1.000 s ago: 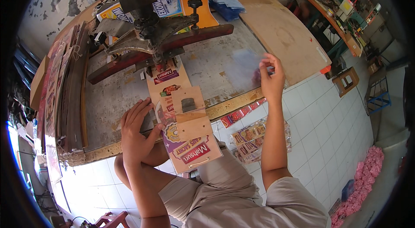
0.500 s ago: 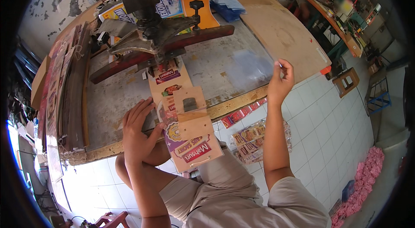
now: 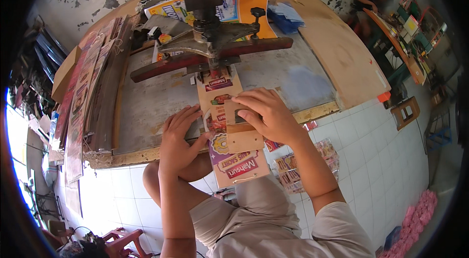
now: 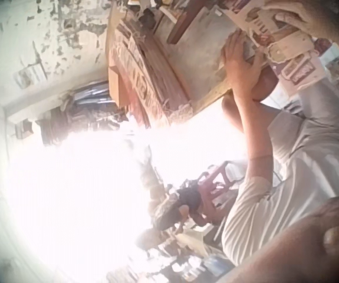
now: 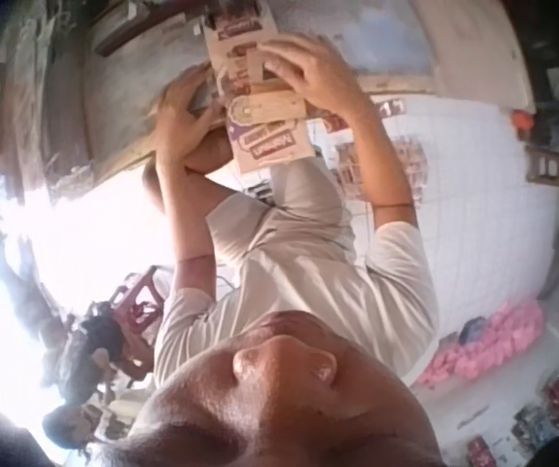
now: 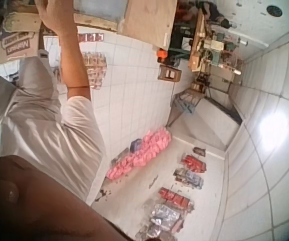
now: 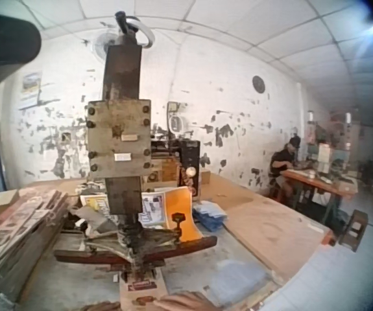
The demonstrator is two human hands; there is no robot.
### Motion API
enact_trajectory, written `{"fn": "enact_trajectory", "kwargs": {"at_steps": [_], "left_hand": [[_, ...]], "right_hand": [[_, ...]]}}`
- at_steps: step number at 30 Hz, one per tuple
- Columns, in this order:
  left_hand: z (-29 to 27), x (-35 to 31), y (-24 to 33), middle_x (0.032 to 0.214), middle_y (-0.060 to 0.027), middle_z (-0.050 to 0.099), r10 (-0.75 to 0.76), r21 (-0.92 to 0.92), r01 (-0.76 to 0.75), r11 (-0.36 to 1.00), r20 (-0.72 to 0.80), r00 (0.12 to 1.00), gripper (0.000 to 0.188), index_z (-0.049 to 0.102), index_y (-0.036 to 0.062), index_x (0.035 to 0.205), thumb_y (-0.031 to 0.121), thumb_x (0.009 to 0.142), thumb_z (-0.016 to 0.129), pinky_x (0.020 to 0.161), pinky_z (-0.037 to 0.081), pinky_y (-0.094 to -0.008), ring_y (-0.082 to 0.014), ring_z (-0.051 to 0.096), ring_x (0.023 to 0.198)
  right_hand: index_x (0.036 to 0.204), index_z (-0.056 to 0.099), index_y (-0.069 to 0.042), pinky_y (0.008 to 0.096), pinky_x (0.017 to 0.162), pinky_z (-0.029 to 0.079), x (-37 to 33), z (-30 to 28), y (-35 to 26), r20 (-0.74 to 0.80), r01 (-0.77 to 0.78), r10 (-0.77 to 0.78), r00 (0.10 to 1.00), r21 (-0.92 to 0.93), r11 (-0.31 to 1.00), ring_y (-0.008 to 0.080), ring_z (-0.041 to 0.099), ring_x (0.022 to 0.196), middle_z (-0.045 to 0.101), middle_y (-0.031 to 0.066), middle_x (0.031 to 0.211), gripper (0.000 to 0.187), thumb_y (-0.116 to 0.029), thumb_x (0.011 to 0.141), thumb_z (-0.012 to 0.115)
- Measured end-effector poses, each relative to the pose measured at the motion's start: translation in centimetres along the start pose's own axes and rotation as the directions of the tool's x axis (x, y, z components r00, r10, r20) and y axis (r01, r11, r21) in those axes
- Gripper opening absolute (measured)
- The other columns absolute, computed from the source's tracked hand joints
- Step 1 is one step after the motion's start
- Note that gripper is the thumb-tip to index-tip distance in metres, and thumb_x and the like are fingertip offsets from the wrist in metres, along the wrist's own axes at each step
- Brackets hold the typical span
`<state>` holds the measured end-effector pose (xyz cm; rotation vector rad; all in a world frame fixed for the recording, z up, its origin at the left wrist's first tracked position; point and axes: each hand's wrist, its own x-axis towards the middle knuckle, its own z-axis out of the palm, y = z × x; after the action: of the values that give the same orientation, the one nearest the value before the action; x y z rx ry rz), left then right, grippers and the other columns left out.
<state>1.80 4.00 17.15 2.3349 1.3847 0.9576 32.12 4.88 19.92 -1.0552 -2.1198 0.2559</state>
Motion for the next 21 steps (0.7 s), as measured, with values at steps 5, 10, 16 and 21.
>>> {"fn": "enact_trajectory", "kwargs": {"at_steps": [5,10,16,21], "left_hand": [[0.0,-0.2,-0.2,0.153,-0.0104,0.072,-0.005,-0.003,0.005,1.0,-0.011,1.0,0.057,0.076,0.0091,0.138,0.035,0.089,0.09,0.127,0.04,-0.0543,-0.0346,0.06,0.15],[0.1,-0.3,-0.5,0.153,-0.0106,0.072,0.011,0.005,-0.011,1.0,-0.013,1.0,0.057,0.076,0.0094,0.139,0.035,0.089,0.09,0.126,0.04,-0.0544,-0.0343,0.06,0.15],[-0.1,-0.2,-0.2,0.154,-0.0104,0.072,0.005,-0.017,-0.005,1.0,-0.007,1.0,0.058,0.075,0.0084,0.14,0.031,0.088,0.09,0.127,0.039,-0.0537,-0.0337,0.06,0.151],[-0.1,-0.2,-0.5,0.153,-0.0108,0.072,0.014,-0.002,-0.014,1.0,-0.011,1.0,0.06,0.075,0.0084,0.141,0.032,0.088,0.09,0.126,0.04,-0.0545,-0.0336,0.06,0.15]], "right_hand": [[0.167,0.054,-0.007,0.0518,0.125,0.035,-1.0,-0.7,-0.3,0.133,-0.007,0.002,0.991,0.042,0.999,0.0332,0.054,0.149,0.071,0.0112,0.153,0.056,-0.027,0.115,0.05],[0.175,0.04,-0.006,0.0522,0.127,0.031,-1.8,-1.0,0.0,0.146,0.018,-0.036,0.989,0.123,0.992,0.0321,0.052,0.152,0.071,0.01,0.154,0.064,-0.024,0.113,0.046],[0.177,0.036,-0.007,0.0494,0.128,0.03,-2.5,-0.3,1.4,0.073,-0.033,0.007,0.997,0.357,0.934,0.0293,0.053,0.152,0.073,0.0083,0.154,0.068,-0.021,0.112,0.051],[0.176,0.038,-0.009,0.0489,0.129,0.031,-1.7,-0.5,1.4,0.044,0.011,-0.018,0.999,0.165,0.986,0.0281,0.057,0.15,0.074,0.0075,0.153,0.068,-0.019,0.112,0.06]]}}
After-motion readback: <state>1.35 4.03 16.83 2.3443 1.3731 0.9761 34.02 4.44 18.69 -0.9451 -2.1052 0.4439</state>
